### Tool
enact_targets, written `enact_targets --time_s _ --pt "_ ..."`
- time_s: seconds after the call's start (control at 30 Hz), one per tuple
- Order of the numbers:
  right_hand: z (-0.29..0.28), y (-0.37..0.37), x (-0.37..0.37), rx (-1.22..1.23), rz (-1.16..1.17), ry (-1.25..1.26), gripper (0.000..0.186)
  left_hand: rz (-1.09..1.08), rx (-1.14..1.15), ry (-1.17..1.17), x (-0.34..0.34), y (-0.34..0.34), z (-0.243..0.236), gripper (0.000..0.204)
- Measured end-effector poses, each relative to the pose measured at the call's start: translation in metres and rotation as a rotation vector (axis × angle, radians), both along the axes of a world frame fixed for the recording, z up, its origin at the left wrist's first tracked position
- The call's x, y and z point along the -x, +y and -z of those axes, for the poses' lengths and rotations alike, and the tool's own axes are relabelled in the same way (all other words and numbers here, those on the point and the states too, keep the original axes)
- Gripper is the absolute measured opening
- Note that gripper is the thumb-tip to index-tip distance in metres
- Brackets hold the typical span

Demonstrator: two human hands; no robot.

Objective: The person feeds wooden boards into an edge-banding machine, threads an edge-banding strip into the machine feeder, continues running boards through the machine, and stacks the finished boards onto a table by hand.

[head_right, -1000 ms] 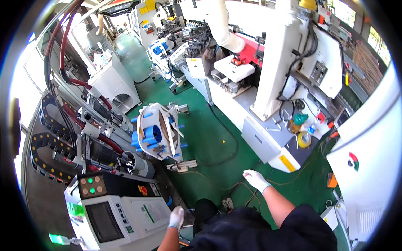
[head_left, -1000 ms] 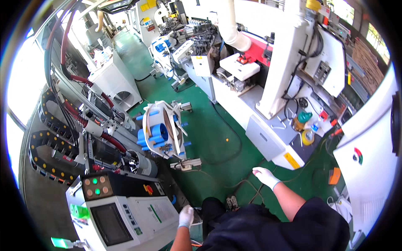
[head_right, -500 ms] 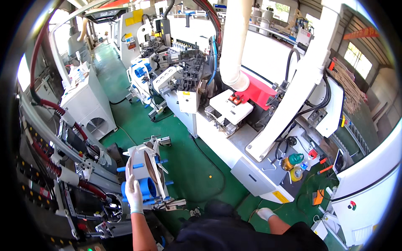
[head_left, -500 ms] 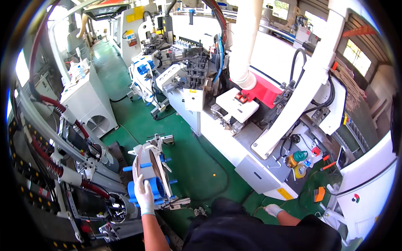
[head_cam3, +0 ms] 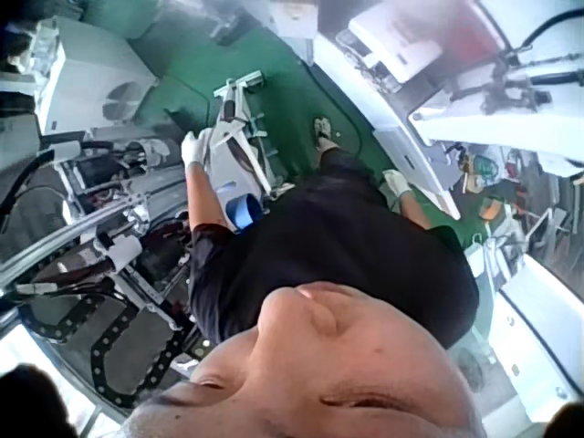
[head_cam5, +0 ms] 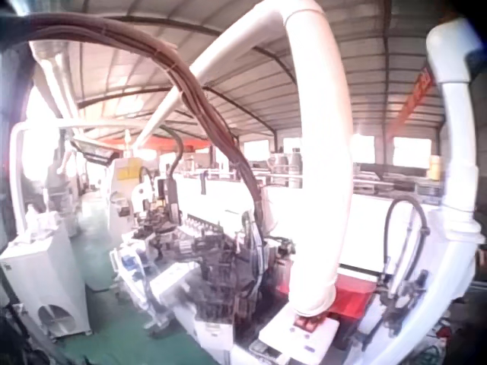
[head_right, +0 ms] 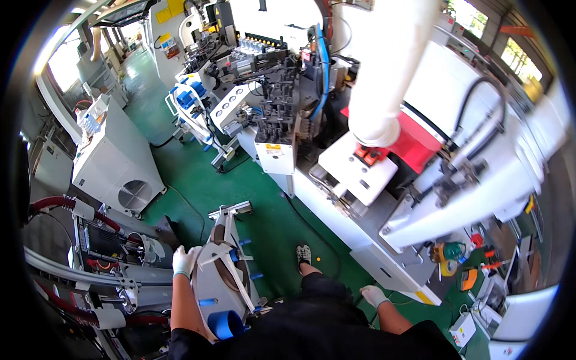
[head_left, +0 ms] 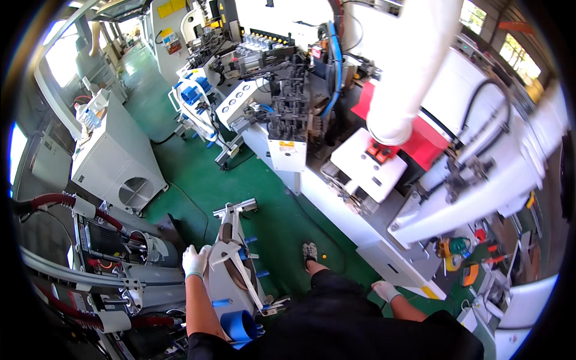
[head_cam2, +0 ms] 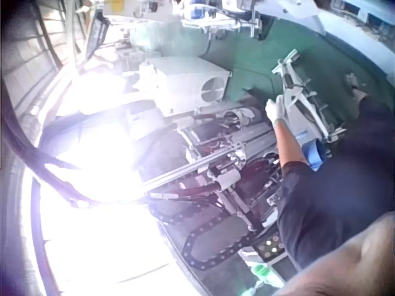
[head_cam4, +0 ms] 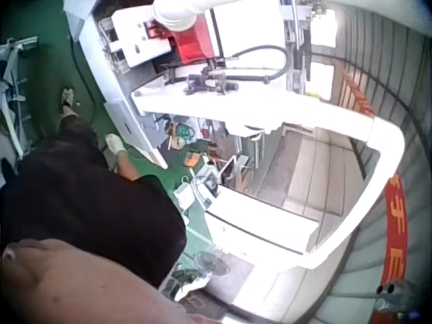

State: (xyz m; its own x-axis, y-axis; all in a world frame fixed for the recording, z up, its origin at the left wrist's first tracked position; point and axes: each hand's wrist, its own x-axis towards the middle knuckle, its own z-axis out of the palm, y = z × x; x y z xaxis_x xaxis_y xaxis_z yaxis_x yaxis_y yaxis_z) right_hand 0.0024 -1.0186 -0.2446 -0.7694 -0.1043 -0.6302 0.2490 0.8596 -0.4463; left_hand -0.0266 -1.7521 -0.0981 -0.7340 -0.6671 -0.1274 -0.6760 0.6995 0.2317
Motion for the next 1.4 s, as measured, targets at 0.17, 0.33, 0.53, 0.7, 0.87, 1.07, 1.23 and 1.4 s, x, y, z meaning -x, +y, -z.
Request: enact_targets --time_s 0.17,0.33,0.53,0.7,0.87,1.07,1.23,1.4 --pt "-0.005 -0.053 0.131 0.405 0.516 -0.084 0.019 -0.145 -0.265 -0.225 0.001 -0.041 0.073 0.066" --pt "-0.006 -0.106 0.211 0.215 0.122 -0.036 0.02 -0.111 -0.275 -0.393 0.0 -0.027 0.061 0.069" --pt "-0.104 -0.205 0.283 0.233 0.151 -0.047 0.031 -0.116 -0.397 -0.456 0.032 -0.025 0.059 0.067" --pt "-0.13 -0.254 0.3 0.031 0.029 -0.148 0.031 -0.196 -0.454 -0.331 0.039 -0.028 0.084 0.065" --pt "-0.157 -0.296 0.319 0.039 -0.155 -0.176 0.029 -0.335 -0.478 -0.123 0.042 -0.014 0.072 0.051" --pt "-0.135 -0.299 0.332 0.139 -0.082 -0.24 0.03 -0.28 -0.442 -0.249 0.046 -0.012 0.061 0.06" --pt "-0.102 -0.261 0.349 0.09 -0.051 -0.266 0.032 -0.219 -0.483 -0.204 0.031 -0.01 0.067 0.055" --pt "-0.077 -0.267 0.369 0.024 0.024 -0.221 0.037 -0.112 -0.609 -0.428 0.031 -0.043 0.081 0.035"
